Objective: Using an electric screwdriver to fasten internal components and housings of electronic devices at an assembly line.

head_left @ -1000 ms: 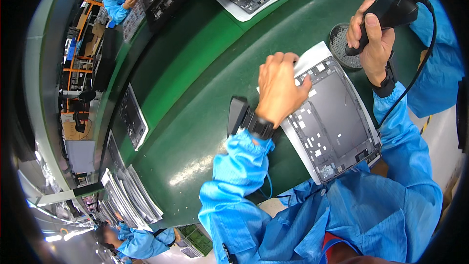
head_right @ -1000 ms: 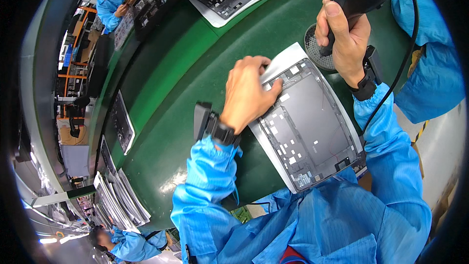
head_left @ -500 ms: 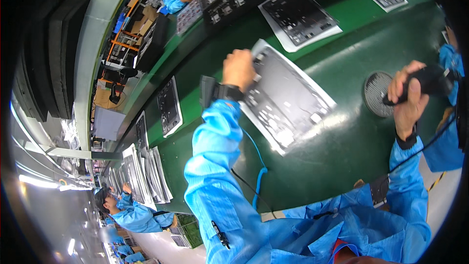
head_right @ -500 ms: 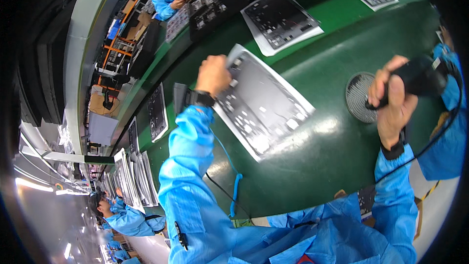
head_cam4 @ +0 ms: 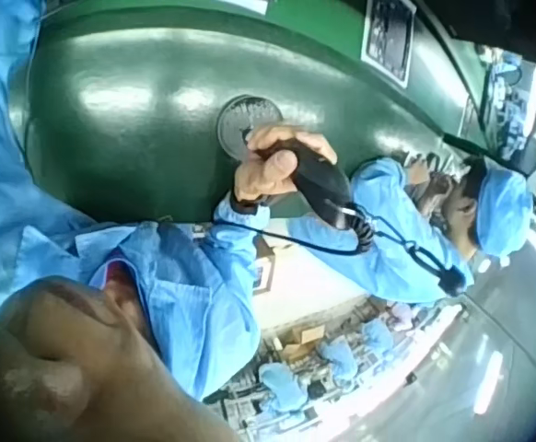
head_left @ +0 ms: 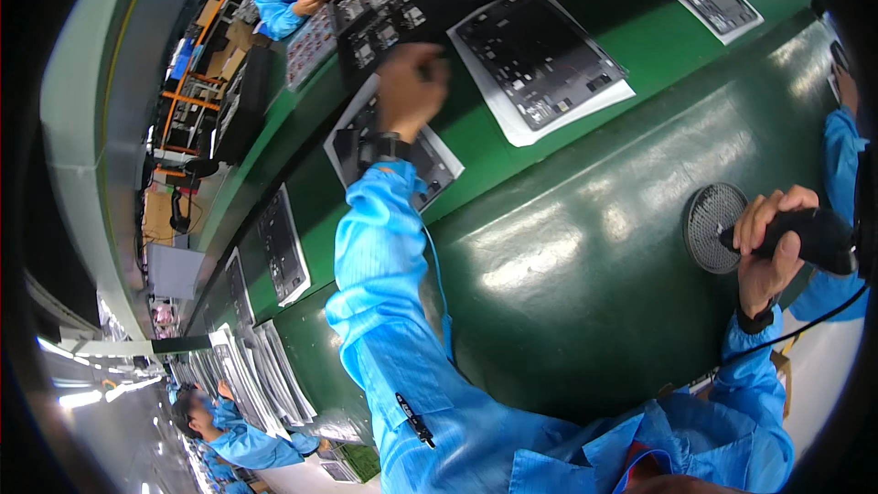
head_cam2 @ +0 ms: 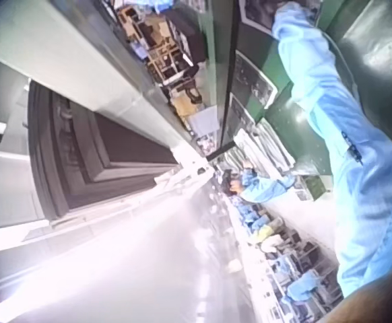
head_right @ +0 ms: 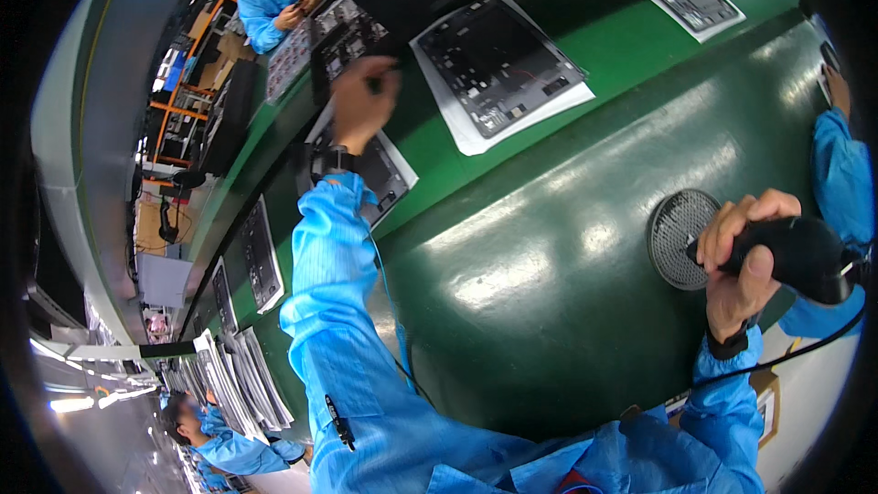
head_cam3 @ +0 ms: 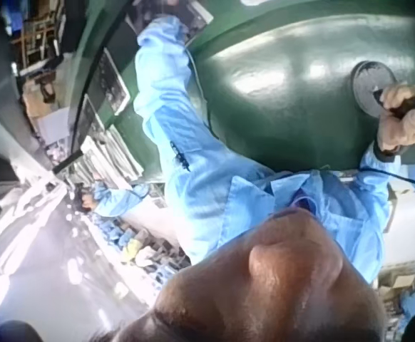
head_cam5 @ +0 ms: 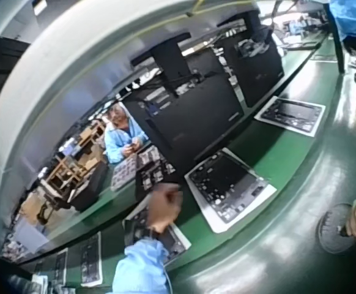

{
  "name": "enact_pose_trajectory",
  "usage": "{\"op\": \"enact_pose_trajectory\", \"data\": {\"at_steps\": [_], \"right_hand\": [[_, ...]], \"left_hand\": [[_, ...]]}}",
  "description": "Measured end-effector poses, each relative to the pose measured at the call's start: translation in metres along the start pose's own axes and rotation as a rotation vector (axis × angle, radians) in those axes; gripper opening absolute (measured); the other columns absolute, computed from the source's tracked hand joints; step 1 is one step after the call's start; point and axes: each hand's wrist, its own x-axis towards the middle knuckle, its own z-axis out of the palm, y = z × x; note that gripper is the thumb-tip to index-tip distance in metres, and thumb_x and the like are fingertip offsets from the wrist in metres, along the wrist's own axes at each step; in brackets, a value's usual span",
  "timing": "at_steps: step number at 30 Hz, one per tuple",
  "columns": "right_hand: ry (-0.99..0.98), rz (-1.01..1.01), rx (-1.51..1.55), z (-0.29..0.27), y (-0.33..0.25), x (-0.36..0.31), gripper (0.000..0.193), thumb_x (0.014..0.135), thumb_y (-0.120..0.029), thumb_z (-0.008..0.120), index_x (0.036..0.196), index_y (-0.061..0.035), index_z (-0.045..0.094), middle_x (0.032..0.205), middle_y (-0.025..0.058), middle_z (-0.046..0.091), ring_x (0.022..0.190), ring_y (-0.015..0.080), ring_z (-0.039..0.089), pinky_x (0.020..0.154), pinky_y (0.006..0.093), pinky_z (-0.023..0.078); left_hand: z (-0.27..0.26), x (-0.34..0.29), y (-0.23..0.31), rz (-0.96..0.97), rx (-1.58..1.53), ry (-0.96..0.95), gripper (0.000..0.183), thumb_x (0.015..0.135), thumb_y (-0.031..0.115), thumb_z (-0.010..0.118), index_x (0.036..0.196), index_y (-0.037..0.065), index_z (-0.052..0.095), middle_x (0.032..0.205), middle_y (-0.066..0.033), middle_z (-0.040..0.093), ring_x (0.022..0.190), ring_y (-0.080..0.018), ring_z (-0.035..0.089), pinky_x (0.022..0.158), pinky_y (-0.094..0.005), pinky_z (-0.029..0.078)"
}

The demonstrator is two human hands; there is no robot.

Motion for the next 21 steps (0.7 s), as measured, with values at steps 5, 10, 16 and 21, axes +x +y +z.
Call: {"op": "enact_pose_trajectory", "data": {"at_steps": [5,10,16,21], "right_hand": [[0.029,-0.036,-0.004,-0.009,-0.004,0.004,0.043,0.1,-0.039,0.059,0.115,-0.0017,0.042,0.068,0.0048,0.046,0.052,0.0112,0.043,0.047,0.0253,0.041],[0.058,-0.059,0.051,-0.003,-0.011,0.002,0.035,0.103,-0.03,0.056,0.117,-0.0008,0.044,0.068,0.0048,0.046,0.053,0.0106,0.044,0.048,0.0253,0.04],[0.079,-0.04,0.089,-0.006,-0.018,0.002,0.028,0.105,-0.025,0.053,0.117,0.0001,0.047,0.068,0.0031,0.047,0.053,0.009,0.044,0.049,0.0241,0.039],[0.121,-0.018,0.125,-0.017,-0.025,0.005,0.027,0.107,-0.025,0.051,0.115,0.0012,0.051,0.069,0.0023,0.048,0.053,0.0085,0.045,0.05,0.0244,0.039]], "left_hand": [[0.062,-0.007,0.154,0.24,-0.122,-0.426,0.027,0.075,0.017,0.076,0.093,-0.001,0.069,0.09,-0.0183,0.071,0.088,-0.0355,0.07,0.079,-0.0411,0.055],[0.066,-0.008,0.15,0.129,0.199,-0.595,0.022,0.071,0.009,0.07,0.089,-0.002,0.066,0.08,-0.0215,0.069,0.08,-0.041,0.069,0.076,-0.0457,0.056],[0.002,-0.059,0.199,0.154,0.071,-0.656,0.016,0.069,0.004,0.068,0.083,-0.002,0.061,0.074,-0.0232,0.067,0.077,-0.0412,0.069,0.07,-0.0457,0.056],[-0.034,-0.188,0.307,0.108,-0.055,-0.712,0.021,0.07,0.002,0.061,0.087,-0.001,0.05,0.078,-0.0223,0.06,0.072,-0.0446,0.062,0.065,-0.0533,0.051]]}}
